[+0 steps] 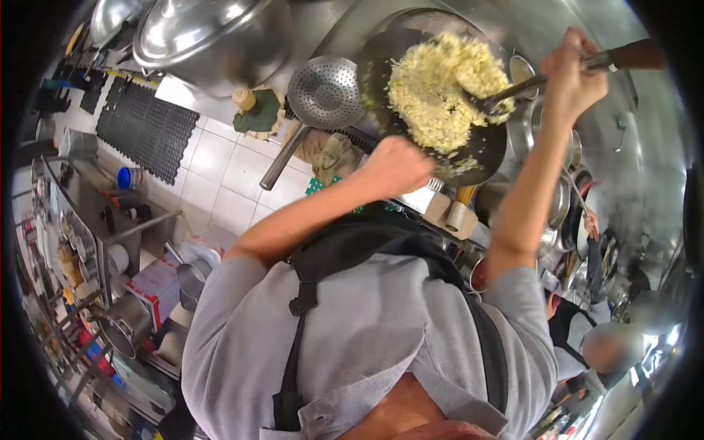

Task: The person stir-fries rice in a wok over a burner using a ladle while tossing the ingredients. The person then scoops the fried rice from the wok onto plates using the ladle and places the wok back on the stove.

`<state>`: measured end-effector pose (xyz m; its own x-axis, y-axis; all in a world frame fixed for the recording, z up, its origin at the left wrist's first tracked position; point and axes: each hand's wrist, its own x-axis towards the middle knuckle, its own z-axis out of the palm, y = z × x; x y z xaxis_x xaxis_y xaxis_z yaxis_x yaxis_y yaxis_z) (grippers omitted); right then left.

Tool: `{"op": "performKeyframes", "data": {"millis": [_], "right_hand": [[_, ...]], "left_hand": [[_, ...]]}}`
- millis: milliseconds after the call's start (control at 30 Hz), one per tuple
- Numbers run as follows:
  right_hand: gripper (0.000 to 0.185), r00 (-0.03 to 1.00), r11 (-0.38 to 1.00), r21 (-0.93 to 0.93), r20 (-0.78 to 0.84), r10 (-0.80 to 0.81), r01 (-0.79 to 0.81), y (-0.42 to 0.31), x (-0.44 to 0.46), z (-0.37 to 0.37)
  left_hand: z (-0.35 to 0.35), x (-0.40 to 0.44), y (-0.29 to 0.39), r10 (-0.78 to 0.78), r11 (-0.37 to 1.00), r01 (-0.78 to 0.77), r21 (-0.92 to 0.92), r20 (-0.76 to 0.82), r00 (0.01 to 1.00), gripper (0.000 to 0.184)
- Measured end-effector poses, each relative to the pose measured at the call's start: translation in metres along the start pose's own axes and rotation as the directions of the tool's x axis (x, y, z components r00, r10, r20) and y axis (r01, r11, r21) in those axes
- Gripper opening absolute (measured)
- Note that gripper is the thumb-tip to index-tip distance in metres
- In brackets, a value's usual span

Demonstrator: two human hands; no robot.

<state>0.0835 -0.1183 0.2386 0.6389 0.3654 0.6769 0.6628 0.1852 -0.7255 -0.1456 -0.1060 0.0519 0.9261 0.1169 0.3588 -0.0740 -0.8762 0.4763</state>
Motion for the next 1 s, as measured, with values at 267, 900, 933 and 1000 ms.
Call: {"op": "performKeyframes", "data": {"millis": [267, 900, 933, 1000], "right_hand": [[0.019, 0.89, 0.924, -0.378, 0.401, 0.218, -0.057, 0.084, 0.023, 0.011], [0.025, 0.997, 0.997, 0.044, 0.035, -0.066, 0.064, 0.034, 0.015, -0.002], [0.021, 0.997, 0.995, 0.063, 0.022, 0.076, -0.077, 0.023, -0.014, 0.012], [0.028, 0.997, 0.99, -0.129, 0.046, -0.054, 0.059, 0.099, -0.044, 0.041]], "left_hand": [[0.098, -0.033, -0.057, -0.097, 0.994, 0.096, 0.051, 0.028, 0.995, 0.025], [-0.007, 0.034, 0.006, -0.085, 0.996, 0.085, -0.04, 0.016, 0.996, 0.02], [-0.007, 0.06, -0.002, -0.04, 0.998, 0.04, -0.052, 0.004, 0.999, 0.021], [0.067, 0.058, -0.037, -0.037, 0.998, 0.039, 0.04, -0.038, 0.999, 0.022]]}}
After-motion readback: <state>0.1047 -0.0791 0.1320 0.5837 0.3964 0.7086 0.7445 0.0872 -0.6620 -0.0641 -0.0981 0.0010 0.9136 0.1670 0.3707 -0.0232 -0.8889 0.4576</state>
